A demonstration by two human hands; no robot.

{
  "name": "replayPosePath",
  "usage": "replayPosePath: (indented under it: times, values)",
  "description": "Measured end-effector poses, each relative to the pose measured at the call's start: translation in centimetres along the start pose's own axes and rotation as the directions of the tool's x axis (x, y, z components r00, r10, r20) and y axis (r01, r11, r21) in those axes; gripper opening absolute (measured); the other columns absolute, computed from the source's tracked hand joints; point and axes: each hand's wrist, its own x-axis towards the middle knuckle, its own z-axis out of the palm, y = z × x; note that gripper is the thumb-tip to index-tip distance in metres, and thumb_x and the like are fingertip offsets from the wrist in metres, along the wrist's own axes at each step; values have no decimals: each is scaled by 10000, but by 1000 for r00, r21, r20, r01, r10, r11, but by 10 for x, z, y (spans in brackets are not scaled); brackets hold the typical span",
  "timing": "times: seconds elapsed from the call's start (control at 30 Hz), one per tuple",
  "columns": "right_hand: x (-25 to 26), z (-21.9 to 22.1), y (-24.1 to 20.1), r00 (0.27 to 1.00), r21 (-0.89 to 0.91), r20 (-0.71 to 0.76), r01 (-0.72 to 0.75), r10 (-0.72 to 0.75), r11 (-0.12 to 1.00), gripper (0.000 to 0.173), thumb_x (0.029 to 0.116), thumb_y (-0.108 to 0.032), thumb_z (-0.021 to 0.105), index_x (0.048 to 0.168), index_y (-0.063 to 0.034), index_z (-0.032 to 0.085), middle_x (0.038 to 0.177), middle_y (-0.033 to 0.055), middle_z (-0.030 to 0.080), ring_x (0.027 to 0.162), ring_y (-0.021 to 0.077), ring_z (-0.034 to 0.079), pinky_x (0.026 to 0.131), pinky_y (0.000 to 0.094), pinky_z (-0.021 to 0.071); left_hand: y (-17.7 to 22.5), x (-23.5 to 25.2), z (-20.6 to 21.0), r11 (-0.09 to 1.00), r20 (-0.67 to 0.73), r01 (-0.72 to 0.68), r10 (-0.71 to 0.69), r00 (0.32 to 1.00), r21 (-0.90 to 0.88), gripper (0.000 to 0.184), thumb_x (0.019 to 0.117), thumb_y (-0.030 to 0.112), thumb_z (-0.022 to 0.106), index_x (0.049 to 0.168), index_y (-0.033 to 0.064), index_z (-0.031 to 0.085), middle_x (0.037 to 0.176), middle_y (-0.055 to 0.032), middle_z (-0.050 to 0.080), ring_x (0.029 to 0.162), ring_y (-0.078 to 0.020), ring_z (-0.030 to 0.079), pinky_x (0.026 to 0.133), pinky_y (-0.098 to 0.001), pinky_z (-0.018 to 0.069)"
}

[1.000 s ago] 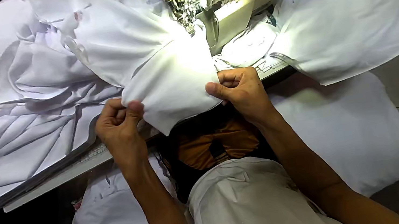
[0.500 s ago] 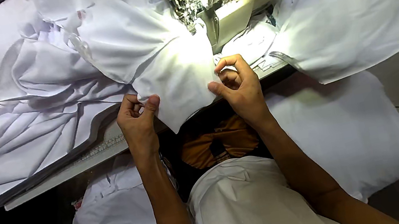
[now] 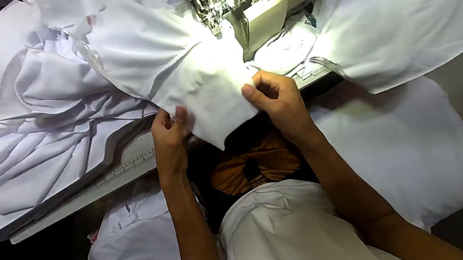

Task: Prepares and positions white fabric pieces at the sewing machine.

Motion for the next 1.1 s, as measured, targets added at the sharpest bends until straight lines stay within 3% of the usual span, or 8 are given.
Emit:
replayPosePath:
  times: [0.07,0.23,0.33,0.47,0.63,0.83,0.93,1.1]
  values:
    - [-4,-4,-7,999,31,-51,21,-19,999,263,1059,-288,570,866,-109,584,642,8,510,489,84,470,419,208,373,2,11,4,1000,-98,-17,17,995,0,254,1019,501,573,1030,251,615,795,128,638,637,36,592,568,-133,497]
    - [-10,-8,-16,988,75,-130,96,-86,993,233,1047,-219,603,843,-105,596,659,-15,549,518,59,523,463,185,456,21,28,9,929,-252,-366,368,895,57,114,1044,183,591,1136,147,649,958,82,710,863,-33,701,805,-233,602]
    - [-10,-2,-4,985,113,-163,70,-51,991,261,1014,-195,655,792,-106,551,635,3,556,494,81,525,448,210,460,26,20,4,888,-251,-416,456,854,197,80,1026,255,632,971,207,600,744,108,606,607,6,584,571,-160,529]
    - [-10,11,15,976,225,-218,33,17,974,267,941,-146,753,811,-104,523,647,19,585,496,96,553,457,229,490,13,29,-7,907,-251,-353,405,879,228,59,1019,217,635,967,197,616,724,132,600,602,16,576,580,-160,519]
    - [-9,8,22,978,261,-145,-106,147,959,373,922,-139,775,1257,-92,617,729,45,680,530,111,629,474,237,551,0,19,-16,967,-121,-220,236,964,126,128,1045,336,592,1105,235,645,895,125,659,725,36,619,620,-125,518]
    - [-10,2,17,980,205,-103,-146,170,968,174,897,-157,804,972,-78,667,711,41,639,509,91,588,465,225,538,-12,4,-14,996,90,-71,76,993,-56,602,956,512,665,1424,196,457,1301,29,648,1140,-134,672,977,-336,579]
    - [-13,1,13,980,214,-96,-150,173,965,212,861,-103,826,938,-80,630,700,52,622,490,101,570,441,222,520,-11,-4,-11,989,20,-85,83,996,122,387,914,263,779,1251,155,622,1074,46,724,913,-71,712,807,-270,618]
    - [-14,5,9,983,265,-71,-143,167,954,252,843,-67,830,916,-76,589,711,64,600,503,107,571,454,226,530,6,-11,-24,952,-70,-175,198,978,250,157,920,223,766,1045,188,680,961,77,702,785,-40,684,671,-214,596]
